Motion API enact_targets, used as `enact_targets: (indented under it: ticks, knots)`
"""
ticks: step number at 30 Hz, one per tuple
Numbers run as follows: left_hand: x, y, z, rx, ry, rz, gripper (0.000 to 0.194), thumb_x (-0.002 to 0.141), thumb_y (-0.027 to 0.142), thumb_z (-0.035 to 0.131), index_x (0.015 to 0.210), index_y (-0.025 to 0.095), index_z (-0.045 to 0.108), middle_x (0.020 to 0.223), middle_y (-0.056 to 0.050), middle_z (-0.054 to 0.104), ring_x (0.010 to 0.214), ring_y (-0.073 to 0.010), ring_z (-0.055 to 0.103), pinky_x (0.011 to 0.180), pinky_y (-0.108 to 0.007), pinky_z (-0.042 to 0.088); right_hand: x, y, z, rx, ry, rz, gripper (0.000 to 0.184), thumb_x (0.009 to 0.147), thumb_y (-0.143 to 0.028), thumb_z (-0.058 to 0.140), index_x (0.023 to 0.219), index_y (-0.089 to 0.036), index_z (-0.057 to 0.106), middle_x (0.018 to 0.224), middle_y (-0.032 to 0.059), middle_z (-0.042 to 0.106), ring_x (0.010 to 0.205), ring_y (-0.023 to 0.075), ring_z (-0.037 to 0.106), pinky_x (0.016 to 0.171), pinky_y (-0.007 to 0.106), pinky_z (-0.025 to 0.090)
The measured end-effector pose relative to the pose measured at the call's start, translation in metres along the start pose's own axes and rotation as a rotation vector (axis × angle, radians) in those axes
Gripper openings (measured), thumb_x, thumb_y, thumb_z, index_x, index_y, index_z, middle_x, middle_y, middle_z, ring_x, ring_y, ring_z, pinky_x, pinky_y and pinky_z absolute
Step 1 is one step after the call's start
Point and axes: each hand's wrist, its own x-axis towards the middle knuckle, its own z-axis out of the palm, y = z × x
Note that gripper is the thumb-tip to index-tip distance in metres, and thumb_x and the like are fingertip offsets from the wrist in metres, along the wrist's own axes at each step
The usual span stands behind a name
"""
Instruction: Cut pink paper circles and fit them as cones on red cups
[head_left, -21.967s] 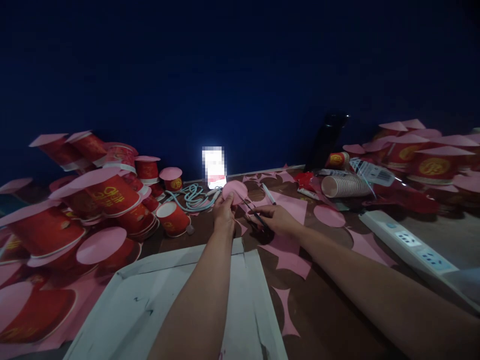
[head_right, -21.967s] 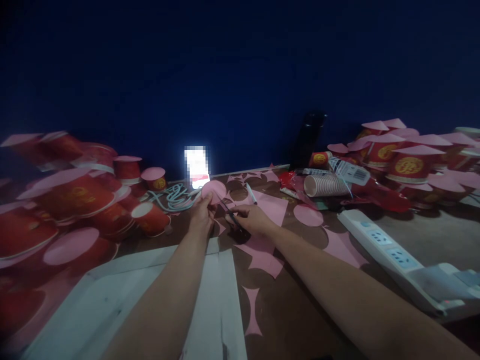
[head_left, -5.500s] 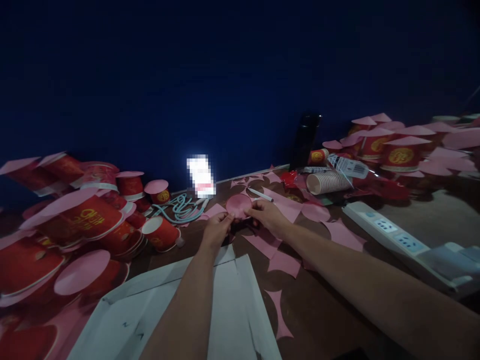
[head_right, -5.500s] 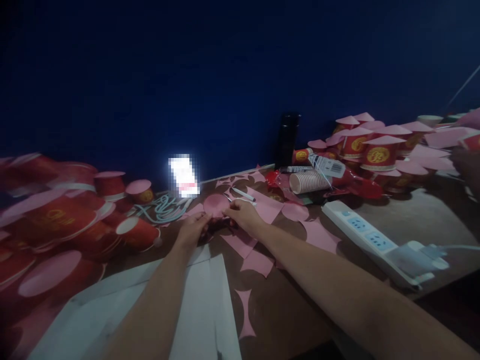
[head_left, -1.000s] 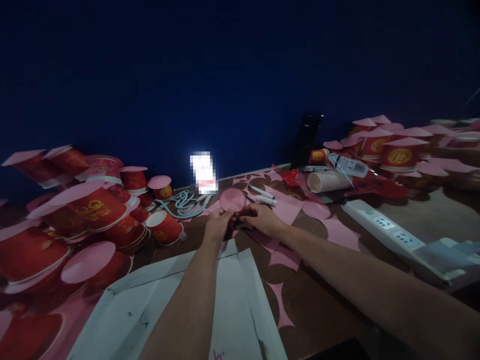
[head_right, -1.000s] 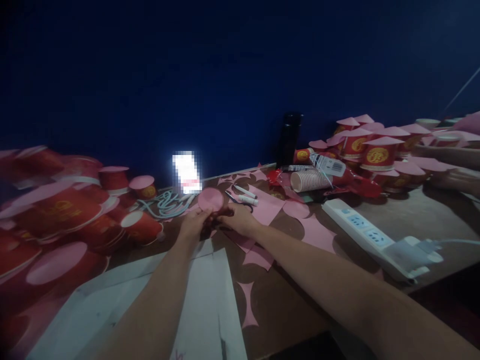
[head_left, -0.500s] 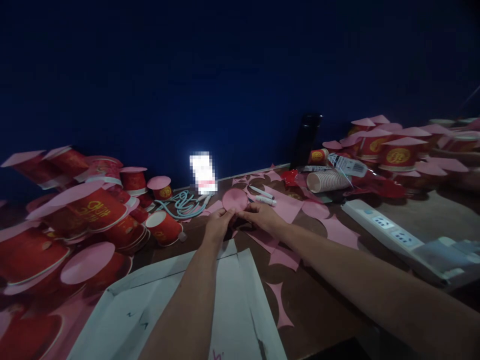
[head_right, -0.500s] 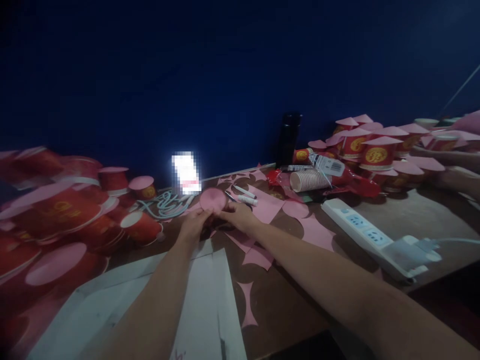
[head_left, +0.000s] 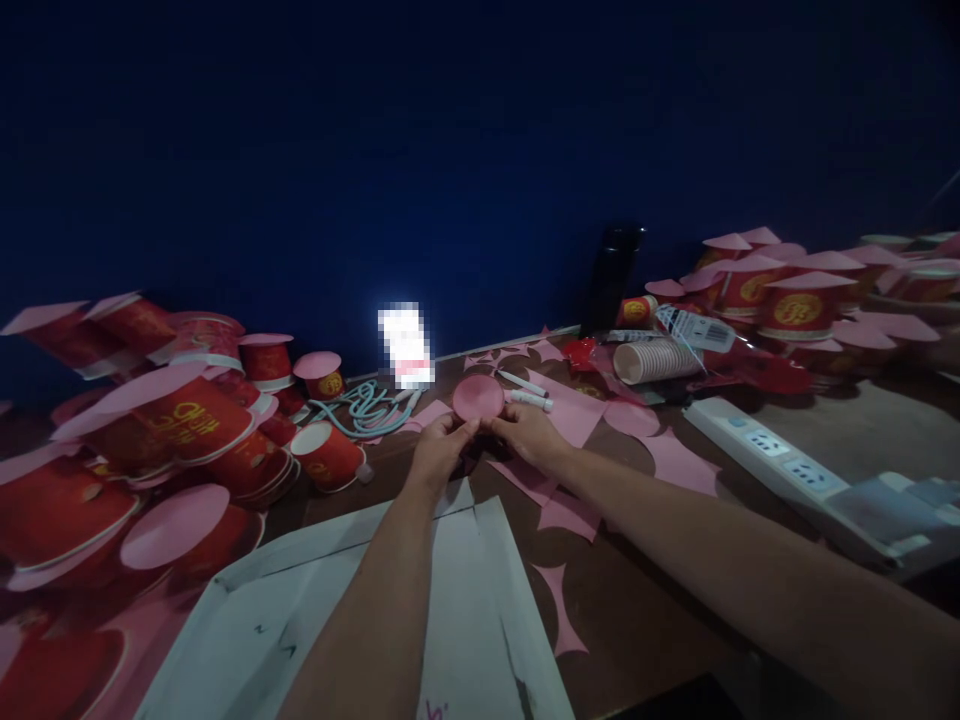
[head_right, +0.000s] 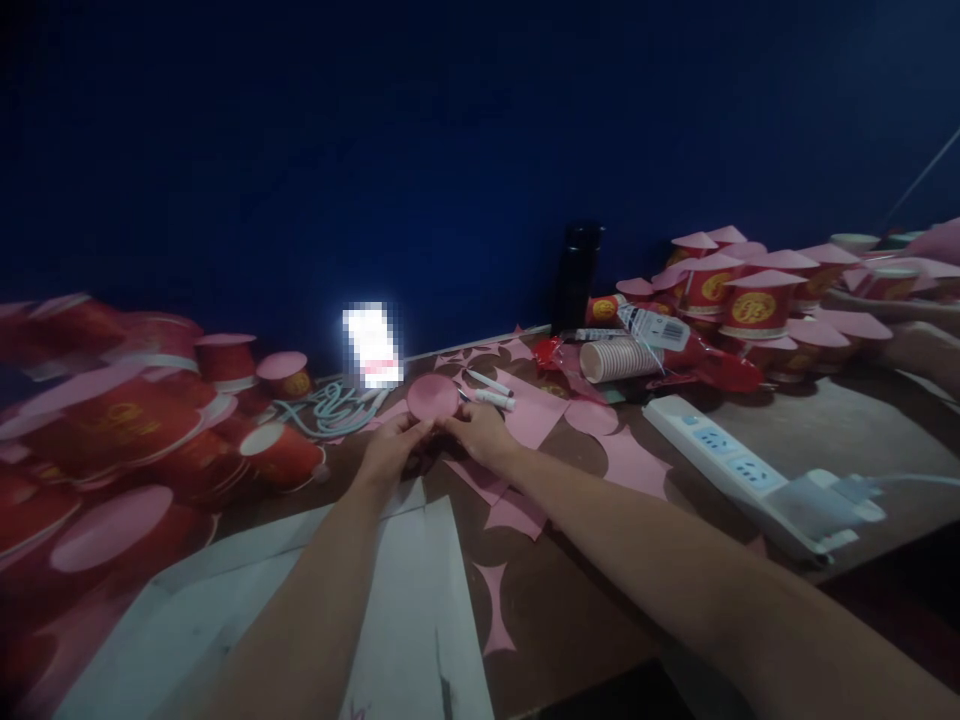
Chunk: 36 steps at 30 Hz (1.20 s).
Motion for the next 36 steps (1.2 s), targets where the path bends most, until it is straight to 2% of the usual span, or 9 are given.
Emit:
enact_targets:
  ticks: [7,11,19,28,31,36]
  knots:
    - [0.008,-0.009,-0.002,0.006,0.033,0.034,0.040,0.062,0.045,0.074,0.084,0.013,0.066,0.067,-0.001,0.063,0.055,-0.0096,0.052,0.055,-0.022,0.041,-0.005,-0.006,-0.002,0.089,-0.052,-0.021,0.033,0.076,-0.049,0.060,0.074,-0.016,0.061,0.053,-0.0039,0.052,0.044,0.0084,0.042,0.042,0.021,0.032]
    - [0.005,-0.008,-0.001,0.051,0.006,0.020,0.039,0.064,0.047,0.072,0.084,0.014,0.065,0.066,-0.002,0.063,0.054,-0.0104,0.053,0.052,-0.022,0.041,-0.004,-0.004,-0.002,0.119,-0.007,-0.025,0.033,0.074,-0.050,0.064,0.070,-0.018,0.055,0.049,-0.0057,0.047,0.043,0.0079,0.041,0.040,0.020,0.029]
    - [-0.003,0.002,0.000,0.190,-0.070,-0.007,0.040,0.064,0.051,0.071,0.080,0.014,0.064,0.065,-0.001,0.061,0.050,-0.0095,0.050,0.046,-0.021,0.036,0.001,0.003,-0.001,0.183,0.051,-0.032,0.026,0.068,-0.039,0.070,0.068,-0.015,0.060,0.060,-0.0011,0.058,0.054,0.0106,0.051,0.052,0.023,0.041]
    - [-0.001,0.000,0.000,0.251,-0.032,-0.003,0.037,0.062,0.047,0.072,0.080,0.014,0.068,0.066,-0.003,0.064,0.052,-0.0111,0.052,0.048,-0.022,0.037,-0.004,-0.001,0.003,0.230,0.004,0.004,0.030,0.069,-0.045,0.069,0.072,-0.017,0.058,0.054,-0.0038,0.054,0.046,0.0091,0.044,0.044,0.022,0.034]
    - [-0.002,0.000,-0.001,0.286,-0.042,-0.006,0.036,0.064,0.048,0.070,0.075,0.015,0.067,0.063,-0.003,0.063,0.052,-0.0122,0.053,0.047,-0.022,0.036,-0.002,0.000,0.002,0.202,0.021,-0.047,0.030,0.070,-0.045,0.068,0.070,-0.017,0.058,0.059,-0.0020,0.057,0.051,0.0102,0.048,0.049,0.022,0.039]
    - [-0.006,0.008,0.000,0.271,-0.062,0.023,0.038,0.065,0.049,0.070,0.081,0.015,0.069,0.072,-0.006,0.068,0.060,-0.0149,0.058,0.053,-0.023,0.040,-0.001,0.001,0.001,0.165,0.061,-0.055,0.028,0.070,-0.043,0.067,0.070,-0.016,0.060,0.063,0.0004,0.061,0.057,0.0125,0.053,0.056,0.024,0.044]
